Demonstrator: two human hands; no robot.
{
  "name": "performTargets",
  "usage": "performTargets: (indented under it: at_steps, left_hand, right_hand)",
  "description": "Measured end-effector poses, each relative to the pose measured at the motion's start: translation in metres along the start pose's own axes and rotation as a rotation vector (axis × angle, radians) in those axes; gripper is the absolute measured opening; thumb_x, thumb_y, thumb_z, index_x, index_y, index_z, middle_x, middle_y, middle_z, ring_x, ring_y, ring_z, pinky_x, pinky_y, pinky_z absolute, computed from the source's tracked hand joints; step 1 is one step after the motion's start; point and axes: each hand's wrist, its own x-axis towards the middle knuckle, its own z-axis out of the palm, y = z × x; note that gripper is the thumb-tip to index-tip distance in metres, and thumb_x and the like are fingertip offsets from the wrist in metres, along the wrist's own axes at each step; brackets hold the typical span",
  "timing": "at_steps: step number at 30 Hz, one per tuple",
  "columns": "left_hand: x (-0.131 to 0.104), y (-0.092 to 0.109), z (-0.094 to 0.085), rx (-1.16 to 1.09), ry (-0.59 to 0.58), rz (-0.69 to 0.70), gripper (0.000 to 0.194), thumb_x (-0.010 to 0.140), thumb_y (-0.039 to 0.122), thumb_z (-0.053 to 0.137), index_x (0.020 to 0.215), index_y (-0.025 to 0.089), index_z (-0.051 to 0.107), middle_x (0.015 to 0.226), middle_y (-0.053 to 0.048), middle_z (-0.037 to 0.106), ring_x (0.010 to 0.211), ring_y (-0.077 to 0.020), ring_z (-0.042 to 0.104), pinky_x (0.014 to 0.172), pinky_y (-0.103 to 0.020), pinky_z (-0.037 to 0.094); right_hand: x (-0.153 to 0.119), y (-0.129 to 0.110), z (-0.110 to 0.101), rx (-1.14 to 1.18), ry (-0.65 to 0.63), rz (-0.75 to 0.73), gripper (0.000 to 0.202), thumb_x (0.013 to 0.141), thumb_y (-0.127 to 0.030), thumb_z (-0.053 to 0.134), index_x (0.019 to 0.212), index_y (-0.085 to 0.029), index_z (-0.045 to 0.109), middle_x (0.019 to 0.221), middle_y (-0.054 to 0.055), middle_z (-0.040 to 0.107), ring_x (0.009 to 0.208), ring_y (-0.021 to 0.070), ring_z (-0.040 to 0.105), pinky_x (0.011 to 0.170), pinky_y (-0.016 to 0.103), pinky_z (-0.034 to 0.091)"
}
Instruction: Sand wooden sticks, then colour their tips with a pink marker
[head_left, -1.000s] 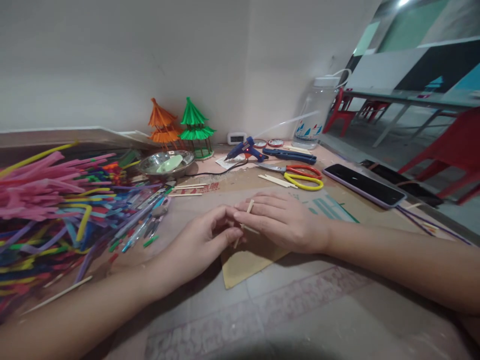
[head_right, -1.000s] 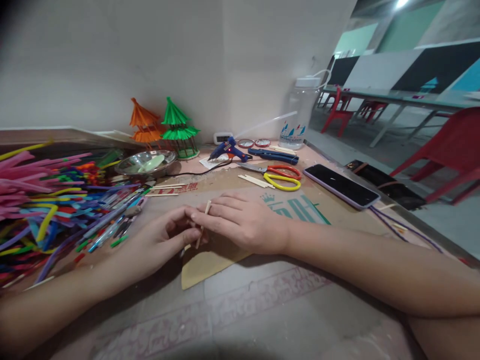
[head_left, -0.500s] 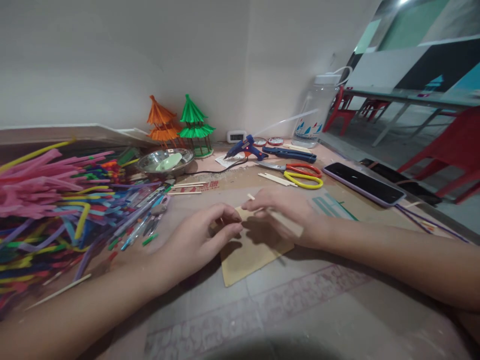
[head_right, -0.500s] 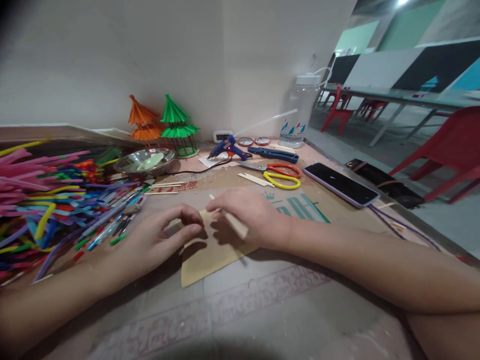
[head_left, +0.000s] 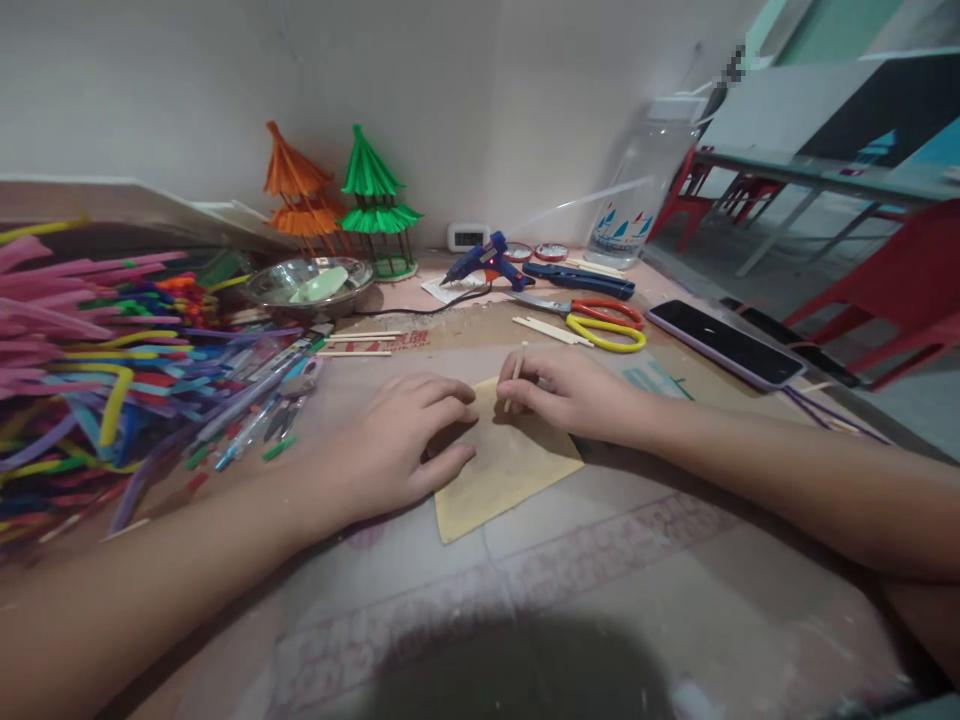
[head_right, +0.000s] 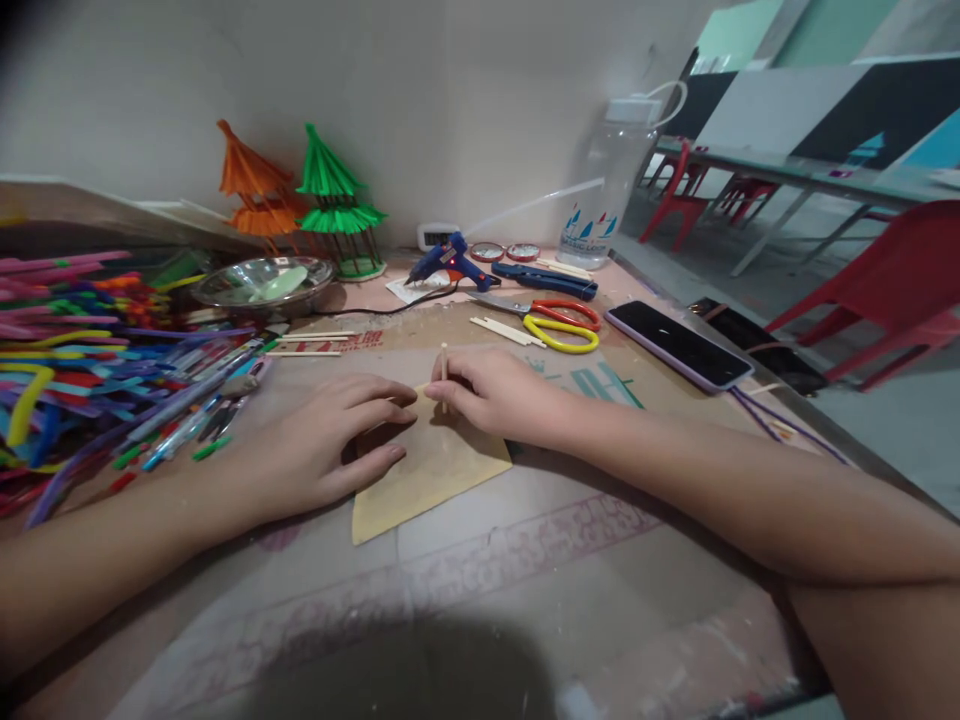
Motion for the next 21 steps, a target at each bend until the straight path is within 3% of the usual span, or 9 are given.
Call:
performTargets:
  at_steps: [4, 8, 13, 17, 21]
  left_hand:
    - [0.0000, 0.0002, -0.0014, 0.006, -0.021, 0.012, 0.032, 0.100, 0.042, 0.052, 0.117, 0.018, 0.066, 0.131, -0.012, 0.064, 0.123, -0.0277, 0.059, 0.107, -0.045, 0.046]
    - [0.0010, 0.0010, -0.0026, 0.021, -0.041, 0.034, 0.034, 0.100, 0.044, 0.051, 0.118, 0.019, 0.066, 0.124, -0.012, 0.067, 0.117, -0.0281, 0.061, 0.104, -0.045, 0.048]
    - [0.0014, 0.0012, -0.0029, 0.044, -0.040, 0.028, 0.033, 0.100, 0.044, 0.051, 0.114, 0.019, 0.067, 0.126, -0.013, 0.066, 0.117, -0.0288, 0.061, 0.104, -0.046, 0.048]
    - [0.0018, 0.0022, -0.0041, 0.053, -0.054, 0.050, 0.035, 0.101, 0.043, 0.050, 0.115, 0.017, 0.067, 0.123, -0.013, 0.067, 0.115, -0.0291, 0.062, 0.101, -0.045, 0.049]
    - [0.0023, 0.0030, -0.0047, 0.054, -0.036, 0.035, 0.031, 0.100, 0.042, 0.051, 0.112, 0.018, 0.067, 0.122, -0.012, 0.067, 0.113, -0.0283, 0.062, 0.102, -0.045, 0.048]
  right_hand:
    - [-0.0005, -0.0022, -0.0015, -0.027, -0.052, -0.006, 0.027, 0.103, -0.030, 0.048, 0.083, -0.018, 0.062, 0.082, 0.006, 0.076, 0.073, 0.0157, 0.071, 0.070, 0.027, 0.049]
    - [0.0045, 0.0019, 0.0052, -0.064, -0.094, -0.123, 0.025, 0.103, -0.028, 0.045, 0.087, -0.019, 0.063, 0.088, 0.005, 0.077, 0.079, 0.0171, 0.071, 0.075, 0.028, 0.050]
    - [0.0067, 0.0070, 0.0050, -0.220, -0.008, -0.143, 0.024, 0.100, -0.027, 0.048, 0.082, -0.018, 0.062, 0.083, 0.007, 0.074, 0.076, 0.0191, 0.068, 0.073, 0.030, 0.047]
    - [0.0044, 0.0043, 0.0040, -0.113, -0.093, -0.156, 0.026, 0.103, -0.027, 0.044, 0.086, -0.019, 0.062, 0.085, 0.006, 0.075, 0.077, 0.0169, 0.068, 0.074, 0.028, 0.048]
    - [0.0081, 0.0052, 0.0066, -0.263, -0.024, -0.161, 0.023, 0.099, -0.025, 0.048, 0.081, -0.018, 0.061, 0.081, 0.007, 0.072, 0.075, 0.0200, 0.065, 0.072, 0.031, 0.045]
